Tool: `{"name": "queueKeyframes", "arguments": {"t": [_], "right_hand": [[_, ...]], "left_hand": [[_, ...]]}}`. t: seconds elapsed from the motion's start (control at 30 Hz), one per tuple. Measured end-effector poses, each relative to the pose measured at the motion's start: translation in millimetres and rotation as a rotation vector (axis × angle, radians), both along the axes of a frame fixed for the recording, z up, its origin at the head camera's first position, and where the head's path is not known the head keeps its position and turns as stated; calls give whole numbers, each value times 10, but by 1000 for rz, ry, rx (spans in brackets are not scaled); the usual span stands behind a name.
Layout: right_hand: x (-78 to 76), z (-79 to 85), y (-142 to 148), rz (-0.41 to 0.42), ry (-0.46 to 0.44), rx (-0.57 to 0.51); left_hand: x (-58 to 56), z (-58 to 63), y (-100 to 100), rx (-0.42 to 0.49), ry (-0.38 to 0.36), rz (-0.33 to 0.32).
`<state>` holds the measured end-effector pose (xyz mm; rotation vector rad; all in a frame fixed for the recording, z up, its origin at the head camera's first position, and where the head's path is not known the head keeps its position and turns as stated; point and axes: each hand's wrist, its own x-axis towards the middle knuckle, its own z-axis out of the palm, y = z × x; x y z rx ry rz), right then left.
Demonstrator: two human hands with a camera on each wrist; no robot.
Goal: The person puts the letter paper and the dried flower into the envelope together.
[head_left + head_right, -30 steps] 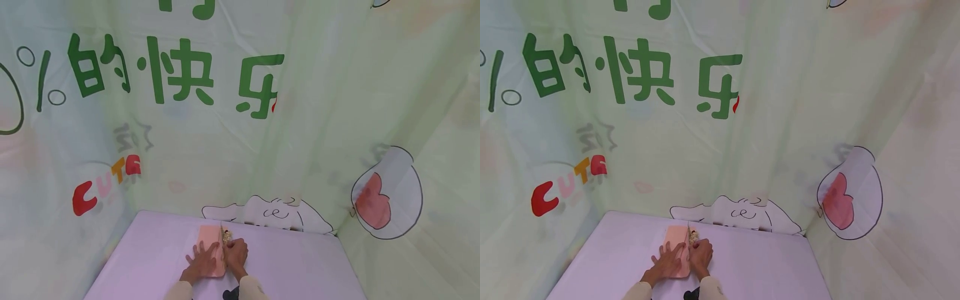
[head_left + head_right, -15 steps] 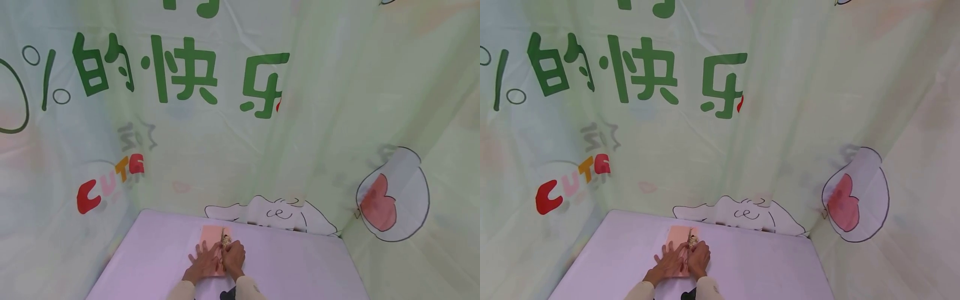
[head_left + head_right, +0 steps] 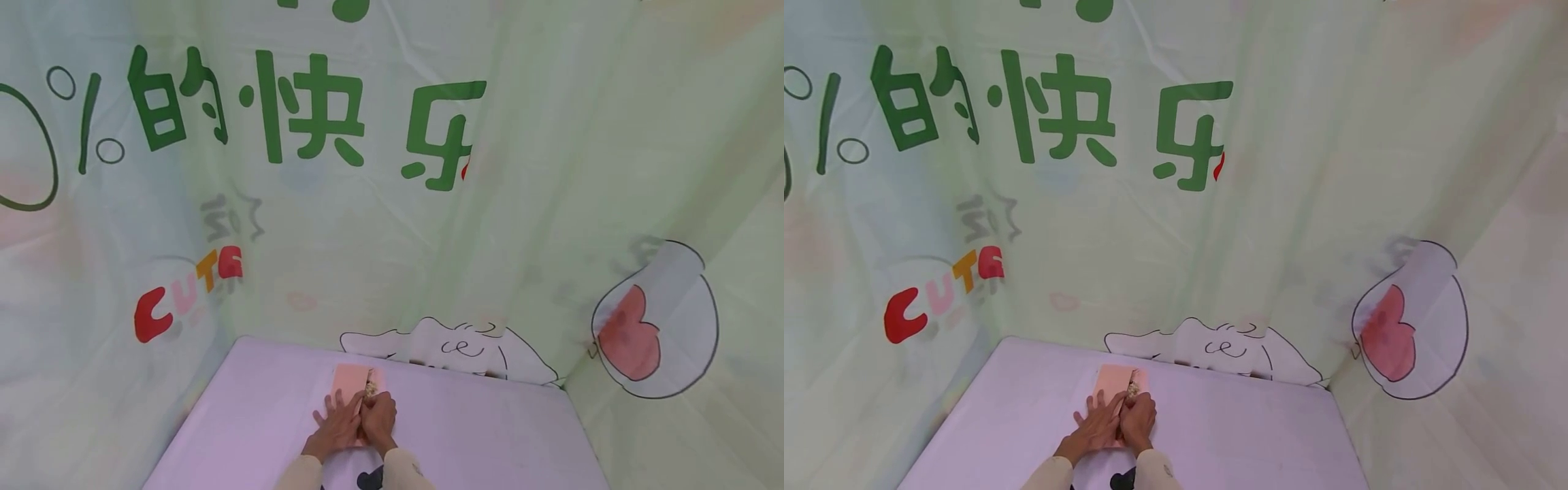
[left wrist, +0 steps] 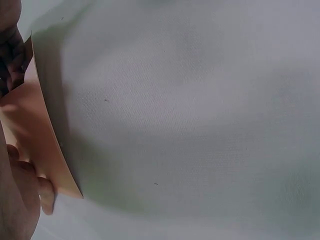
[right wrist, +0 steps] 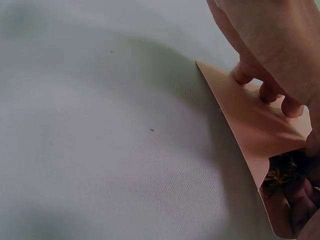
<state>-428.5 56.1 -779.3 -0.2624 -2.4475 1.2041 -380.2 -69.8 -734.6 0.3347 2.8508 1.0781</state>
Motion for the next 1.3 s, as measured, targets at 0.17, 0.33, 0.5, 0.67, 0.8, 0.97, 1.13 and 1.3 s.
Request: {"name": "queueKeyframes", "arguments": {"t": [0.17, 0.33, 0.5, 0.67, 0.8, 0.97, 1.13, 1.3], "right_hand": [[-3, -11, 13, 78, 66, -30], [-28, -4, 17, 131, 14, -3], [-6, 140, -4, 129, -91, -34], [99, 415, -19, 174, -114, -42], [57, 366, 5, 183, -133, -40], [-23, 187, 69, 221, -86, -53], [-32, 151, 93, 276, -44, -37], [-168, -74, 115, 327, -58, -19]], "left_hand": [[5, 15, -18, 9, -10, -1], [49, 82, -28, 0, -31, -18], [68, 162, -34, -8, -45, -39], [40, 145, -35, -41, -53, -19], [25, 90, -33, -32, -54, -12], [26, 67, 13, -28, -36, -6], [38, 101, 19, -31, -32, -10], [42, 126, -4, -30, -47, 7]]}}
